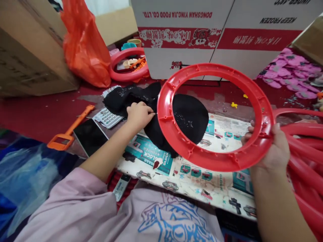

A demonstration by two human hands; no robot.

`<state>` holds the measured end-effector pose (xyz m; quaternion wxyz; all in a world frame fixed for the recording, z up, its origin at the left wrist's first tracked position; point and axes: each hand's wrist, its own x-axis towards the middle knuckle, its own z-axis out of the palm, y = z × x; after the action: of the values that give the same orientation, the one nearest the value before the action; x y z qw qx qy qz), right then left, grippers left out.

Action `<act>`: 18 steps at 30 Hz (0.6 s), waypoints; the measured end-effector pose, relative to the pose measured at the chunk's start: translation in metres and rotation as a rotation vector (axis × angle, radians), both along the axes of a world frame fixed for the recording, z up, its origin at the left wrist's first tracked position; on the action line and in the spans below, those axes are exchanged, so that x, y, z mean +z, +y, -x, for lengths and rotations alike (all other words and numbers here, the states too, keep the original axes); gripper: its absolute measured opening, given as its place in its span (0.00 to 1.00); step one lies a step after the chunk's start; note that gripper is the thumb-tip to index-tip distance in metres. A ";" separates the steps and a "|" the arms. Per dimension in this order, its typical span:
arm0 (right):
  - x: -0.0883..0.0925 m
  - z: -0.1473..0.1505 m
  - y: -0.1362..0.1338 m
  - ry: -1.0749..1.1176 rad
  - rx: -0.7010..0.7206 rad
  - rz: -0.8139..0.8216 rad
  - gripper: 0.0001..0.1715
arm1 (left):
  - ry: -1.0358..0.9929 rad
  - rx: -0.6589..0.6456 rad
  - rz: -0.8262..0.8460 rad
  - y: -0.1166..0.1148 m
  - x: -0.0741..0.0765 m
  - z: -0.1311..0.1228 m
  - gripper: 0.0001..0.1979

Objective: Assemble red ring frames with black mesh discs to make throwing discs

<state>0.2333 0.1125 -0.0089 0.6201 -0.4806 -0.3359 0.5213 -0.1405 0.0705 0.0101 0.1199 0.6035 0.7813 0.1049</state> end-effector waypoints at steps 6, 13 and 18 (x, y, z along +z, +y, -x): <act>0.016 0.016 -0.007 0.101 -0.222 0.089 0.26 | 0.151 0.090 -0.179 0.006 0.004 0.008 0.18; 0.024 0.020 -0.011 0.117 -0.199 0.103 0.27 | 0.046 0.111 -0.413 0.008 0.045 0.045 0.15; 0.022 0.021 -0.011 0.112 -0.159 0.141 0.28 | -0.042 0.133 -0.409 0.011 0.057 0.062 0.07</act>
<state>0.2119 0.1014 0.0135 0.6420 -0.5181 -0.2240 0.5189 -0.2021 0.0812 0.0674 0.0039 0.5600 0.7791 0.2817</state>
